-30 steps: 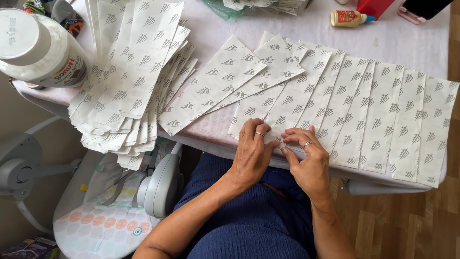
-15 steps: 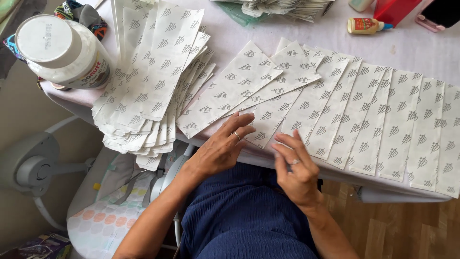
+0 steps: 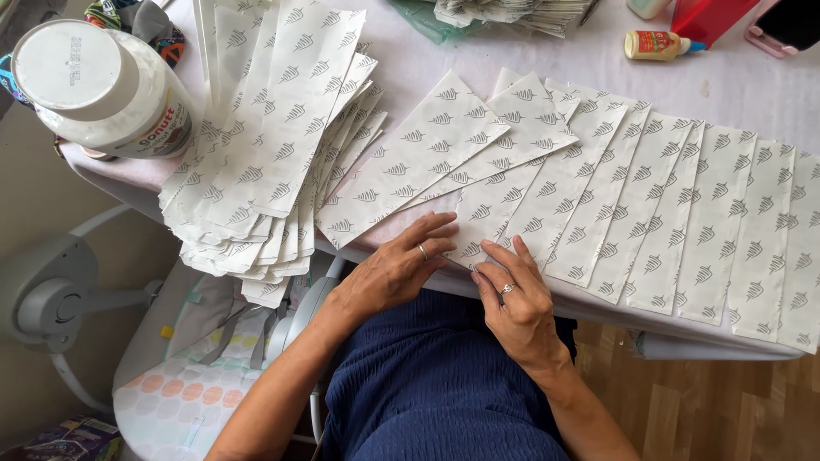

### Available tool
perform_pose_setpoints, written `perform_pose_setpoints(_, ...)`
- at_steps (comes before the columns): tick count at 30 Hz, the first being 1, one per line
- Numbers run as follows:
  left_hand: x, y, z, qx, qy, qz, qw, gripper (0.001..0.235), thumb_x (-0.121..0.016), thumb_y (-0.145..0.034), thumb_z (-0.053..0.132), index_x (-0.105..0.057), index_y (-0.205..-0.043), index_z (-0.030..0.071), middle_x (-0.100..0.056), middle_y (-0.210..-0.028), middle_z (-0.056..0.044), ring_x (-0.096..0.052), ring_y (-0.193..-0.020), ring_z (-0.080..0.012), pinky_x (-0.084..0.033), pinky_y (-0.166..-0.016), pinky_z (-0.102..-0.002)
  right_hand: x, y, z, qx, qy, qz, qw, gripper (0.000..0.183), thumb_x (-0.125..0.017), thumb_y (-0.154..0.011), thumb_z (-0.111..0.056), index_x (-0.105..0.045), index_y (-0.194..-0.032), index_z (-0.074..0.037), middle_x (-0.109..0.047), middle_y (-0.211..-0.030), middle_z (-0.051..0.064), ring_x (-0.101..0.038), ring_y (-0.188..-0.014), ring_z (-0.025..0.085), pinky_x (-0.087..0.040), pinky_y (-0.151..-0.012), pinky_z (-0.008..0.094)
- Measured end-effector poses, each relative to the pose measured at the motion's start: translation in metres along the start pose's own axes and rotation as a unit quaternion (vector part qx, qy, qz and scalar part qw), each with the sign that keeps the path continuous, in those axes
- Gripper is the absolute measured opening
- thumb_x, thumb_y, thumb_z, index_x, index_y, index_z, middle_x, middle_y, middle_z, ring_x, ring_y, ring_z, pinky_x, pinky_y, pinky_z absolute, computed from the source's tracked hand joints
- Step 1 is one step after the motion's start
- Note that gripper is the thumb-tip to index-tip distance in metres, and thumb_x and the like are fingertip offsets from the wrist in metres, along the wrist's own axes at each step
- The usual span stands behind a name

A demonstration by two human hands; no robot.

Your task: Applying glue to paper strips, folding them, and arranging them into organized stacks on a work table.

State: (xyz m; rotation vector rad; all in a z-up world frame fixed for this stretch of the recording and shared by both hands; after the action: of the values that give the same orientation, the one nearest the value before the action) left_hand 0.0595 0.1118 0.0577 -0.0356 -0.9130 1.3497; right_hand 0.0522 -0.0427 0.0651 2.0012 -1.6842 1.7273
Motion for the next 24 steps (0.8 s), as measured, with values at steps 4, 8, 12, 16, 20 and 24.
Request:
perform_pose_setpoints(4, -0.006, 0.001, -0.009, 0.006, 0.015, 0.003, 1.0, 0.017, -0.07, -0.093, 0.004, -0.066, -0.109, 0.007, -0.062, -0.133, -0.017, -0.07, -0.114, -0.0359, -0.048, -0.112, -0.052, 0.001, 0.001, 0.001, -0.001, 0.007, -0.011, 1.0, 0.012, -0.077, -0.091, -0.009, -0.072, -0.099, -0.003, -0.072, -0.117, 0.011, -0.07, -0.114, 0.027, -0.043, -0.117, 0.048)
perform_pose_setpoints(8, -0.006, 0.002, -0.01, -0.001, 0.008, 0.006, 1.0, 0.009, -0.069, -0.095, 0.007, -0.067, -0.104, 0.006, -0.063, -0.13, -0.017, -0.071, -0.111, -0.0376, -0.05, -0.109, -0.051, 0.0, 0.003, 0.003, 0.004, 0.02, -0.014, 1.0, 0.016, -0.08, -0.089, -0.013, -0.073, -0.1, -0.004, -0.072, -0.117, 0.01, -0.07, -0.115, 0.027, -0.043, -0.116, 0.049)
perform_pose_setpoints(12, -0.007, 0.004, -0.011, -0.007, -0.009, 0.013, 1.0, 0.003, -0.068, -0.097, 0.009, -0.069, -0.097, 0.007, -0.065, -0.126, -0.013, -0.071, -0.112, -0.0331, -0.051, -0.11, -0.048, -0.001, 0.002, 0.004, -0.001, 0.009, -0.006, 1.0, 0.006, -0.076, -0.092, -0.008, -0.074, -0.095, -0.003, -0.073, -0.115, 0.01, -0.071, -0.111, 0.026, -0.043, -0.115, 0.049)
perform_pose_setpoints(16, -0.013, 0.004, -0.015, -0.018, -0.039, 0.023, 0.999, 0.004, -0.069, -0.095, 0.01, -0.07, -0.092, 0.007, -0.068, -0.116, -0.011, -0.07, -0.115, -0.0295, -0.05, -0.112, -0.046, 0.0, -0.002, 0.008, -0.025, -0.007, -0.005, 1.0, 0.005, -0.074, -0.094, -0.008, -0.073, -0.093, -0.003, -0.072, -0.115, 0.009, -0.072, -0.11, 0.025, -0.041, -0.116, 0.05)
perform_pose_setpoints(20, -0.015, 0.003, -0.018, 0.014, -0.042, 0.024, 0.999, 0.009, -0.068, -0.097, 0.014, -0.068, -0.09, 0.009, -0.066, -0.12, -0.008, -0.07, -0.115, -0.0277, -0.05, -0.112, -0.044, -0.001, -0.005, 0.01, -0.044, -0.019, -0.003, 0.999, 0.006, -0.073, -0.095, -0.009, -0.072, -0.091, -0.004, -0.072, -0.115, 0.007, -0.072, -0.109, 0.024, -0.039, -0.118, 0.05)
perform_pose_setpoints(24, -0.015, -0.002, -0.022, 0.08, -0.005, 0.037, 0.996, 0.011, -0.07, -0.094, 0.008, -0.064, -0.084, 0.006, -0.061, -0.123, -0.01, -0.07, -0.112, -0.0272, -0.056, -0.102, -0.043, -0.002, -0.005, 0.017, -0.077, -0.05, 0.018, 0.996, 0.011, -0.076, -0.092, -0.007, -0.07, -0.083, -0.004, -0.071, -0.109, 0.006, -0.072, -0.106, 0.024, -0.037, -0.118, 0.047)
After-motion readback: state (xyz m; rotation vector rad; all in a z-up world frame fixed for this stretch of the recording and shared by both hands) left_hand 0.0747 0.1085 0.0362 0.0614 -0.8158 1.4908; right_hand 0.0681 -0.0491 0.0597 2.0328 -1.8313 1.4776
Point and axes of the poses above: each hand's wrist, its own y-axis away from the middle knuckle, its own x-axis out of the back of the hand, z = x × y, the point moved 9 cm from there along -y, towards the middle knuckle
